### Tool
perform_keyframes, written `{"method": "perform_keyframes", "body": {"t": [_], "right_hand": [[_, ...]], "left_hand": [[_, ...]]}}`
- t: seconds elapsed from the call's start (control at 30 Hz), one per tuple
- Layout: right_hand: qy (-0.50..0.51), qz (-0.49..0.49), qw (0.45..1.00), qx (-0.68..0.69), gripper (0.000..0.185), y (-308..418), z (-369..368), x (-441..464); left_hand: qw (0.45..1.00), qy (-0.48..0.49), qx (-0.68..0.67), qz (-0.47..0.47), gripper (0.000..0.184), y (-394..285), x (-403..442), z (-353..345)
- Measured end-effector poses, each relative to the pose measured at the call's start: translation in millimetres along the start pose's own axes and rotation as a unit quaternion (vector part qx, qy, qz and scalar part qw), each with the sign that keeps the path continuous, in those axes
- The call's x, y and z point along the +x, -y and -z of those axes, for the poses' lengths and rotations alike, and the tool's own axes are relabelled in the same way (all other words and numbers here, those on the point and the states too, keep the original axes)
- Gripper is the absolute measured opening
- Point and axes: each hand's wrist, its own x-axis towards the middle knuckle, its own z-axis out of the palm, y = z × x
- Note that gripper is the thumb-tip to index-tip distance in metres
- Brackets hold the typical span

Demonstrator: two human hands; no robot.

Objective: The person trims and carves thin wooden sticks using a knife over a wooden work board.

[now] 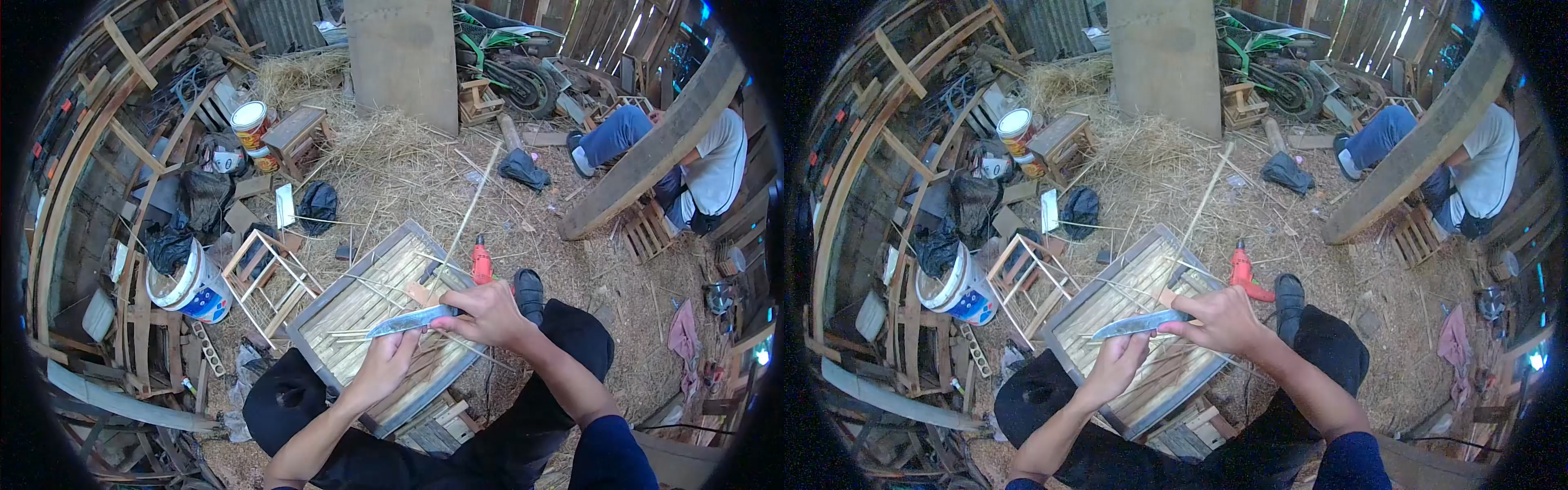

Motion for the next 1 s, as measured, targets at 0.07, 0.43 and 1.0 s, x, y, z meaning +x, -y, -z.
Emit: {"method": "perform_keyframes", "body": {"t": [0.07, 0.43, 1.0], "right_hand": [[-0.008, -0.002, 1.0, -0.003, 0.035, -0.4, -0.8, 0.0], [-0.103, -0.057, 0.991, -0.069, 0.038, -18.4, 9.7, -0.5], [-0.141, -0.099, 0.979, -0.105, 0.034, -33.5, 13.4, 1.2]], "left_hand": [[1.0, 0.007, -0.021, -0.012, 0.024, 4.5, 0.1, 1.1], [0.976, 0.041, -0.202, 0.074, 0.025, -10.0, -8.0, 5.4], [0.978, 0.046, -0.183, 0.092, 0.027, -0.7, -10.5, 23.9]]}}
